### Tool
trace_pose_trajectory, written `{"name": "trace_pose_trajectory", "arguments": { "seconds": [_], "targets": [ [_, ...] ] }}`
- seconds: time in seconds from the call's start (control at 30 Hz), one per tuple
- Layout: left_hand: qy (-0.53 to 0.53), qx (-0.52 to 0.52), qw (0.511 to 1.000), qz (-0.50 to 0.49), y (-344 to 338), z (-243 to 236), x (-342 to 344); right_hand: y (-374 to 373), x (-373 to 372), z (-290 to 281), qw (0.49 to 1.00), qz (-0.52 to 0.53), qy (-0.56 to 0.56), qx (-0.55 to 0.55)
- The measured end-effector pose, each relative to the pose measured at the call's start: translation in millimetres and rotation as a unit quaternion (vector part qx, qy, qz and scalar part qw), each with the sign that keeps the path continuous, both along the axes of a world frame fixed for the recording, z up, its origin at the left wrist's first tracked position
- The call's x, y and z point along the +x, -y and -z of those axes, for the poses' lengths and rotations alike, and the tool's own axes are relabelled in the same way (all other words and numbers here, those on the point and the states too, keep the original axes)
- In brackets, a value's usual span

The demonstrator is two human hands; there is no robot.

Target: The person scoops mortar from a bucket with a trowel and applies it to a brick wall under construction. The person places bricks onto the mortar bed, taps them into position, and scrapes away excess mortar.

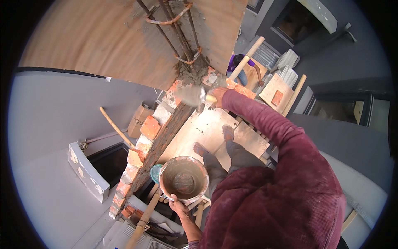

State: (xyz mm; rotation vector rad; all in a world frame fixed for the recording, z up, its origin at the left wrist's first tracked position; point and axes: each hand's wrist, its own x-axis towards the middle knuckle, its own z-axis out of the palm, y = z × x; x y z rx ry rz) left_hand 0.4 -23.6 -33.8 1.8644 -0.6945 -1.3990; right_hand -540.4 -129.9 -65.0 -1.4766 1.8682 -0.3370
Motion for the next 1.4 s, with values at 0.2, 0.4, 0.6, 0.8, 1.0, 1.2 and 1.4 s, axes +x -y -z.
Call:
{"name": "trace_pose_trajectory", "arguments": {
  "seconds": [0.2,0.4,0.6,0.8,1.0,1.2,1.4],
  "targets": [
    [0.015,0.001,1.000,0.017,3,-7,-2,-6,5,-1,0.992,0.112,0.030,0.049],
    [-0.008,-0.008,0.999,0.044,13,-13,-17,-1,-20,10,0.993,0.088,0.069,0.035],
    [-0.039,0.026,0.997,0.055,22,-15,-14,0,-21,30,0.982,0.160,0.096,-0.042],
    [-0.039,0.050,0.997,0.035,24,-13,-11,3,-18,16,0.993,0.071,0.095,0.020],
    [-0.041,0.054,0.997,0.046,27,-24,-20,6,-24,11,0.987,0.078,0.136,0.019],
    [-0.008,0.076,0.996,0.053,28,-29,-25,3,-22,20,0.992,-0.011,0.121,-0.014],
    [-0.026,0.074,0.995,0.056,27,-19,-22,-11,-3,22,0.990,-0.063,0.127,0.001]
  ]
}}
